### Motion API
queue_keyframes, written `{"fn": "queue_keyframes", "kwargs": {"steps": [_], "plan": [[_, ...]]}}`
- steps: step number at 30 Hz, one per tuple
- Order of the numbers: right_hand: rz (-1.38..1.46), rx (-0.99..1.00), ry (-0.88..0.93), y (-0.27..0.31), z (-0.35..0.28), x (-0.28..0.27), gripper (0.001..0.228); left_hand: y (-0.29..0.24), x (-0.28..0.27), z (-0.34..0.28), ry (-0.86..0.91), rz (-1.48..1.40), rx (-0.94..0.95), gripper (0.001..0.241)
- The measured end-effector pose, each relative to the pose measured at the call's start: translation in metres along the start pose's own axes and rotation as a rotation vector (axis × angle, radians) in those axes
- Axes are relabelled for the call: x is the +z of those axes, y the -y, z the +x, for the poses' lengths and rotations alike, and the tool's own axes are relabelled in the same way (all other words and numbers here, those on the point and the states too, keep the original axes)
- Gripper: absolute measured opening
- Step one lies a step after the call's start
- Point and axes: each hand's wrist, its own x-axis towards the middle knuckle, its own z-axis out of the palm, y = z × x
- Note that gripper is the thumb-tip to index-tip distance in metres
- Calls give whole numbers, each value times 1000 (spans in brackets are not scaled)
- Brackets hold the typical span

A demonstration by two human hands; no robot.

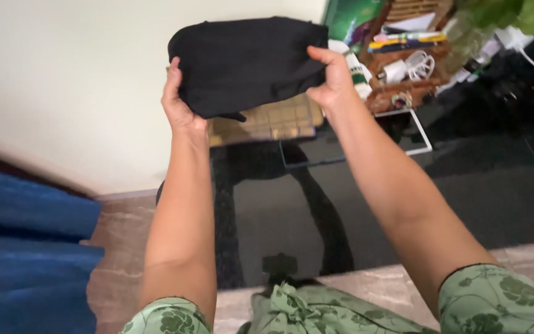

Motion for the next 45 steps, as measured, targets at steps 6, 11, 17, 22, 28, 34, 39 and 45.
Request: {"fn": "queue_keyframes", "kwargs": {"steps": [6, 11, 17, 22, 28, 34, 39, 45], "plan": [[-340, 173, -502, -33, 66, -46, 57, 10, -51, 38, -227, 488, 47, 69], [-1029, -265, -574, -59, 61, -33, 64, 15, -63, 30, -318, 1449, 297, 70], [-1974, -776, -456, -89, 28, 3, 65, 14, -41, 22, -12, 2064, 738, 93], [-2206, -469, -242, -104, 29, 3, 69, 31, -50, 38, 150, 2169, 487, 92], [-2199, -321, -239, -100, 53, -12, 69, 40, -68, 57, 126, 2425, 471, 86], [-2208, -210, -202, -92, 36, -4, 77, 36, -58, 51, 155, 2503, 396, 88], [-2167, -455, -240, -105, -40, -7, 75, 38, -39, 13, 103, 2479, 513, 100], [-2113, -449, -418, -107, -166, -32, 63, 74, -25, -82, 445, 2195, 654, 95]]}}
